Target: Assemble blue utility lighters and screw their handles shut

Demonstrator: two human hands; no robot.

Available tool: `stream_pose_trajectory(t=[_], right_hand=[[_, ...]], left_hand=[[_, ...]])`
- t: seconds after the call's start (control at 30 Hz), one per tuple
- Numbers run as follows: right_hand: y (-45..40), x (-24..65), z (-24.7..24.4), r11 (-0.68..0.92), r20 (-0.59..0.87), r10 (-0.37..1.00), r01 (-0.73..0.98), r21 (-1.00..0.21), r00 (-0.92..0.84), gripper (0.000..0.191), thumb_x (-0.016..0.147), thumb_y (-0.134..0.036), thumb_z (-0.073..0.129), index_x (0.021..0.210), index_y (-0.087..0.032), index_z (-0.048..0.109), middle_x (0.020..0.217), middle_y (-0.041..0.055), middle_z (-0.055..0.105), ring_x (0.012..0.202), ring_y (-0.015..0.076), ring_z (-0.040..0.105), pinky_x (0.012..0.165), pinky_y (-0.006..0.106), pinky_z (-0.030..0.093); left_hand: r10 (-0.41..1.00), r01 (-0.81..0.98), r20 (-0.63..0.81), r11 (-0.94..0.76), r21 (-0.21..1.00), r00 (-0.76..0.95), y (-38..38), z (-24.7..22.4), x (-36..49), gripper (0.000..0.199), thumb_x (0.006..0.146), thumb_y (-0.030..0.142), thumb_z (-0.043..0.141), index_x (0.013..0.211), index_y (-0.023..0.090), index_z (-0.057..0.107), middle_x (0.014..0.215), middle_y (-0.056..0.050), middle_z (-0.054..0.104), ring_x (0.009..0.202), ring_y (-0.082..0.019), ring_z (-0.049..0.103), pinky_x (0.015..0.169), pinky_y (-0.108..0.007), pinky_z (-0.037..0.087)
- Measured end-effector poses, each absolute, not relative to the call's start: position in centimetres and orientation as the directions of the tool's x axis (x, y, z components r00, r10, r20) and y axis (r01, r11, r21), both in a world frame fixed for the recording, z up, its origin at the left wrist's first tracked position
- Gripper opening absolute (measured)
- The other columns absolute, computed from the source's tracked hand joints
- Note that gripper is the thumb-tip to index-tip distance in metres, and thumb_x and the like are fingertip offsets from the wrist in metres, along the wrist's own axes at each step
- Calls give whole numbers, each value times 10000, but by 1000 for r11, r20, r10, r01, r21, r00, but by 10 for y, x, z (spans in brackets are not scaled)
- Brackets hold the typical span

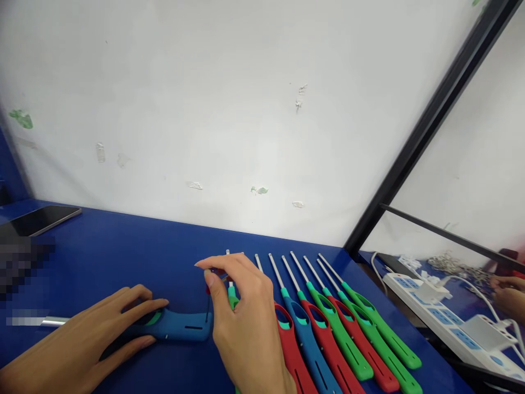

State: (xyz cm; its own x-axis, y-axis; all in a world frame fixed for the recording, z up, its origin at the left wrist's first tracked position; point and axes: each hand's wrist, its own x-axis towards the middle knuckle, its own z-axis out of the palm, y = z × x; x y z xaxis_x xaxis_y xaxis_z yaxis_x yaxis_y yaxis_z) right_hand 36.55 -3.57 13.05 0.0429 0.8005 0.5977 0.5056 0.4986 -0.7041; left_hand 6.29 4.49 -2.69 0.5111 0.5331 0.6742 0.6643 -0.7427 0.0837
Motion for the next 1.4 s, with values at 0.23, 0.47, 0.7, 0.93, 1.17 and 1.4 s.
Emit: stream_pose_trajectory(t=[0.23, 0.47, 0.7, 0.93, 1.17, 1.4], right_hand=[[-37, 362, 139, 481, 557, 831, 490, -727, 11, 179, 1171, -319, 785, 1127, -356, 955, 1095, -39, 965, 990, 238, 877, 1112, 430, 690], [-37, 361, 131, 480, 566, 822, 461, -747, 62, 176, 1187, -305, 785, 1086, -368, 915, 1065, -37, 919, 983, 241, 826, 1038, 403, 677], [-37, 359, 130, 499, 586, 809, 483, -720, 37, 171, 1182, -281, 778, 1089, -359, 898, 1059, -35, 927, 974, 249, 850, 1153, 450, 672], [-35, 362, 122, 496, 572, 820, 471, -729, 20, 234, 1195, -251, 781, 1192, -402, 959, 1172, -63, 983, 1092, 233, 927, 1043, 369, 705], [-39, 364, 135, 452, 524, 852, 500, -739, 4, 203, 1186, -322, 787, 1196, -352, 988, 1253, 2, 994, 1177, 279, 951, 1046, 397, 739], [-37, 366, 131, 460, 534, 846, 515, -723, -6, 346, 1240, -278, 690, 1342, -380, 1005, 1319, 19, 993, 1256, 292, 936, 1147, 449, 708]], left_hand=[[580, 648, 609, -749, 138, 541, 45, -24, 61, 524, 1336, 786, 577, 1707, 525, 838, 1365, -31, 912, 1154, -253, 899, 1020, -323, 721], [593, 655, 609, -740, 153, 527, 46, -23, 60, 517, 1328, 800, 575, 1674, 535, 853, 1348, -19, 918, 1147, -256, 914, 998, -331, 737], [600, 661, 604, -734, 156, 524, 47, -33, 57, 542, 1330, 809, 551, 1704, 539, 837, 1389, -33, 907, 1198, -270, 907, 1058, -348, 740], [600, 660, 602, -735, 156, 526, 47, -33, 56, 526, 1336, 792, 557, 1712, 544, 830, 1430, -29, 907, 1231, -281, 903, 1087, -360, 734], [600, 656, 602, -737, 161, 527, 47, -31, 57, 543, 1336, 800, 546, 1703, 524, 836, 1417, -39, 905, 1222, -277, 907, 1109, -359, 733], [604, 657, 600, -736, 167, 524, 47, -31, 58, 510, 1317, 788, 612, 1713, 550, 827, 1391, -28, 911, 1208, -272, 908, 1077, -342, 741]])
